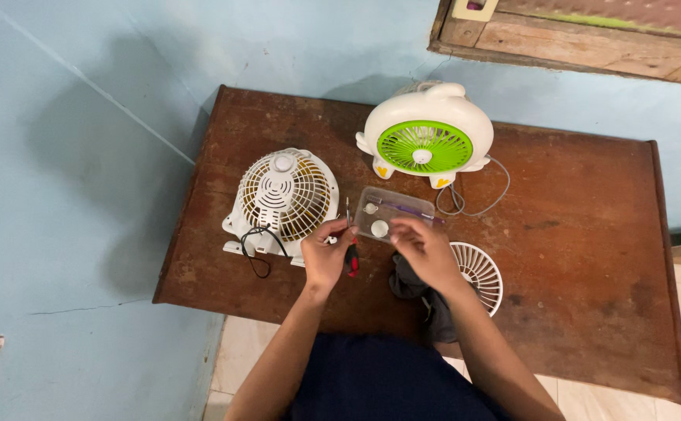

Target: The person disassembles a small electric fan by removing the front grille and unscrewing the central hub with a screwdriver. They then reattach the hub and grille, completing the reassembly of the fan.

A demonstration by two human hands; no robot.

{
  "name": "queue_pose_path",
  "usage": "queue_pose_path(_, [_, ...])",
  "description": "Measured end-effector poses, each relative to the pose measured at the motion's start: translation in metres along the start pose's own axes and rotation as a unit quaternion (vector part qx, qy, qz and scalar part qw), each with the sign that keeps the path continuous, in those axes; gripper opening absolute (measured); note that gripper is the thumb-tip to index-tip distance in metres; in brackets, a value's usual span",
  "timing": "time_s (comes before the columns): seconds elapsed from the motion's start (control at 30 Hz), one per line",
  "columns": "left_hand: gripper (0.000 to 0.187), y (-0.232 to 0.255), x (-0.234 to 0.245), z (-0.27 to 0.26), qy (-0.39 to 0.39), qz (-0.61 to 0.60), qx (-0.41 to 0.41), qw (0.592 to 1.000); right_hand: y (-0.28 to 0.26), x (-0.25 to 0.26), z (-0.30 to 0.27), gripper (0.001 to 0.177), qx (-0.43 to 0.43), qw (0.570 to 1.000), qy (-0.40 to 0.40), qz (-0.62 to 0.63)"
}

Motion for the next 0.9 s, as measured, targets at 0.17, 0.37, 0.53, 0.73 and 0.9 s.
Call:
queue_pose_path(0.17, [0.025,-0.066,-0.016,-0.003,-0.018,-0.266,0.209,0.941,-0.037,-0.031,-0.032,0.050,0.181,0.974,-0.054,-0.124])
queue_pose_path(0.37, [0.022,-0.095,-0.026,-0.003,-0.011,-0.368,0.246,0.897,-0.060,-0.043,-0.037,0.051,0.281,0.943,-0.077,-0.163])
queue_pose_path(0.53, [0.026,-0.092,-0.020,-0.008,-0.056,-0.306,0.313,0.897,-0.066,-0.045,-0.029,0.044,0.269,0.948,-0.072,-0.155])
queue_pose_path(0.73, [0.031,-0.058,0.016,0.011,-0.134,-0.106,0.258,0.951,-0.058,-0.038,-0.003,0.042,0.226,0.969,0.017,-0.102])
queue_pose_path(0.9, [0.026,0.022,0.042,0.027,-0.162,0.012,-0.014,0.987,-0.048,-0.046,0.017,0.040,0.209,0.970,0.058,-0.111])
Point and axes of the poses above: each hand's wrist, its own z-axis towards the middle knuckle, its own x-axis out of the back of the hand, y = z × x, the point moved 8 cm from there along z, towards the middle knuckle, and after that the axes turned 2 degrees about z, right-handed, at the moved point
